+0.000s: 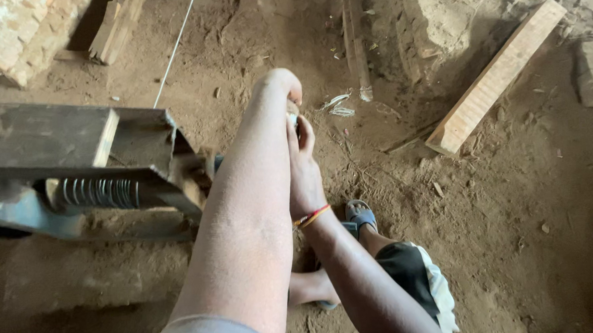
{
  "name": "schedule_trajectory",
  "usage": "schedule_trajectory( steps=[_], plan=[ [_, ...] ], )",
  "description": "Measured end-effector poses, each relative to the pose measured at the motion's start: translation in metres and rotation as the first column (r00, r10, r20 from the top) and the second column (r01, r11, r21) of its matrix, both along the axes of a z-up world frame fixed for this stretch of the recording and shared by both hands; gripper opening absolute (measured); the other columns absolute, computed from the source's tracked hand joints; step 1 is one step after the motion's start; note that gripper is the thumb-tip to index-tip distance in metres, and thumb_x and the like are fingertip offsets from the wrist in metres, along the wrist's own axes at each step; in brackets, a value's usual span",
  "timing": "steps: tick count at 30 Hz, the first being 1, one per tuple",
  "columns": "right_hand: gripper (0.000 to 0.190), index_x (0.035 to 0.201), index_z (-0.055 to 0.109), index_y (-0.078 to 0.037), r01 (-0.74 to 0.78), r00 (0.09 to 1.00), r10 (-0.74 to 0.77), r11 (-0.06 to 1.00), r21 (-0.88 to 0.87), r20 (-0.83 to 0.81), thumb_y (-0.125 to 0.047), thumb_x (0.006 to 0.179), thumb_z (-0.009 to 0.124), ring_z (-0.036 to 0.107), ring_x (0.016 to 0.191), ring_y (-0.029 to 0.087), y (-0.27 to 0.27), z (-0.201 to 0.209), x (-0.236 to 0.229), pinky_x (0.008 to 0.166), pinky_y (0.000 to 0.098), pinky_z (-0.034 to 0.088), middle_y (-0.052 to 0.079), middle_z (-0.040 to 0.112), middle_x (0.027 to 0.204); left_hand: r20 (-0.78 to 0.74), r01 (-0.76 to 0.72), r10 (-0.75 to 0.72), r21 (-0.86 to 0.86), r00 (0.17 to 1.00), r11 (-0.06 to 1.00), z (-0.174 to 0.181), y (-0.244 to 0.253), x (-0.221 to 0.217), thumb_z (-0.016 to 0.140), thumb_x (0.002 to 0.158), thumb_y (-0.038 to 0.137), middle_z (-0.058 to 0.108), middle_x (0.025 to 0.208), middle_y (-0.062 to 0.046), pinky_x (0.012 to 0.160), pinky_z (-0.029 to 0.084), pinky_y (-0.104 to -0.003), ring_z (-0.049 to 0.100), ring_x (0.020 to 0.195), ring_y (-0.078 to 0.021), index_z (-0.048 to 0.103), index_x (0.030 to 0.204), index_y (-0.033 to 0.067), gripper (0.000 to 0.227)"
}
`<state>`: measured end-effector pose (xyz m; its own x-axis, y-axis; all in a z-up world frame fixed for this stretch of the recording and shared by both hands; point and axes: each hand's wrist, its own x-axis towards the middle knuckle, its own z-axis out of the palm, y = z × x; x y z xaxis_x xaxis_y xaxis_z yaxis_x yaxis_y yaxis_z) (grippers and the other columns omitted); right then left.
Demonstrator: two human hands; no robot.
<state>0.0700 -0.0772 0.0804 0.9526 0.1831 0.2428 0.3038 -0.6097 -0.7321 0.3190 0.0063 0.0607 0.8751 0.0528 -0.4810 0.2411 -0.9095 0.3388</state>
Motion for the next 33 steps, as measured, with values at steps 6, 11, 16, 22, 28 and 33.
schedule_trajectory(
  steps=[6,11,16,22,28,33],
  plan=[
    [0.093,0.158,0.019,-0.01,0.005,0.994,-0.002,1.0,-0.029,0.107,-0.023,0.084,0.073,0.066,0.102,0.056,0.005,-0.008,0.003,0.086,0.053,0.057,0.038,0.019,0.158,0.304,-0.008,0.187,-0.508,0.934,0.862,-0.031,0.041,-0.033,0.049,0.106,0.04,0.069,0.105,-0.012,0.09,0.054,-0.039,0.067,0.1,-0.0236,0.069,0.105,0.0054,0.04],
    [0.089,0.158,0.022,-0.008,0.023,0.987,-0.014,0.998,-0.053,0.161,-0.02,0.087,0.073,0.064,0.105,0.058,0.004,-0.022,0.009,0.09,0.0529,0.057,0.04,0.021,0.156,0.744,0.281,0.435,-0.62,0.508,0.732,-0.139,0.066,-0.233,0.038,0.113,0.058,0.054,0.144,-0.016,0.11,0.048,-0.041,0.058,0.129,-0.0315,0.052,0.148,0.0067,0.064],
    [0.094,0.158,0.021,-0.007,0.008,0.968,0.003,0.999,-0.043,0.252,-0.017,0.081,0.073,0.063,0.107,0.058,0.004,-0.022,0.015,0.091,0.0512,0.057,0.04,0.023,0.152,0.224,0.115,0.498,-0.964,0.838,0.24,-0.184,0.029,-0.335,0.058,0.09,0.073,0.043,0.158,-0.007,0.121,0.027,-0.044,0.037,0.147,-0.0236,0.036,0.157,0.0088,0.095],
    [0.092,0.157,0.023,-0.011,0.029,0.991,-0.02,0.997,-0.071,0.13,-0.017,0.08,0.074,0.066,0.1,0.054,0.003,-0.017,0.013,0.091,0.0502,0.057,0.037,0.023,0.155,0.292,0.277,0.309,-0.956,0.905,0.093,-0.208,0.033,-0.299,0.087,0.068,0.067,0.055,0.147,-0.014,0.118,0.036,-0.042,0.048,0.138,-0.0261,0.039,0.154,-0.0007,0.119],
    [0.091,0.155,0.023,-0.012,0.042,0.998,-0.046,0.996,-0.076,-0.048,-0.014,0.076,0.067,0.067,0.099,0.052,0.004,-0.012,0.028,0.089,0.0474,0.06,0.033,0.027,0.152,0.185,0.149,0.439,-0.982,0.879,0.115,-0.232,0.014,-0.296,0.08,0.056,0.083,0.057,0.14,-0.014,0.11,0.043,-0.04,0.052,0.13,-0.0254,0.039,0.15,-0.0006,0.132],
    [0.083,0.152,0.034,-0.012,0.051,0.991,-0.04,0.995,-0.086,0.129,-0.017,0.077,0.07,0.065,0.104,0.054,0.004,-0.023,0.06,0.092,0.0503,0.057,0.035,0.041,0.142,0.224,0.093,0.567,-0.964,0.793,0.25,-0.214,-0.002,-0.299,0.066,0.061,0.093,0.064,0.125,-0.015,0.098,0.052,-0.039,0.062,0.115,-0.025,0.048,0.139,-0.0032,0.125]
  ],
)
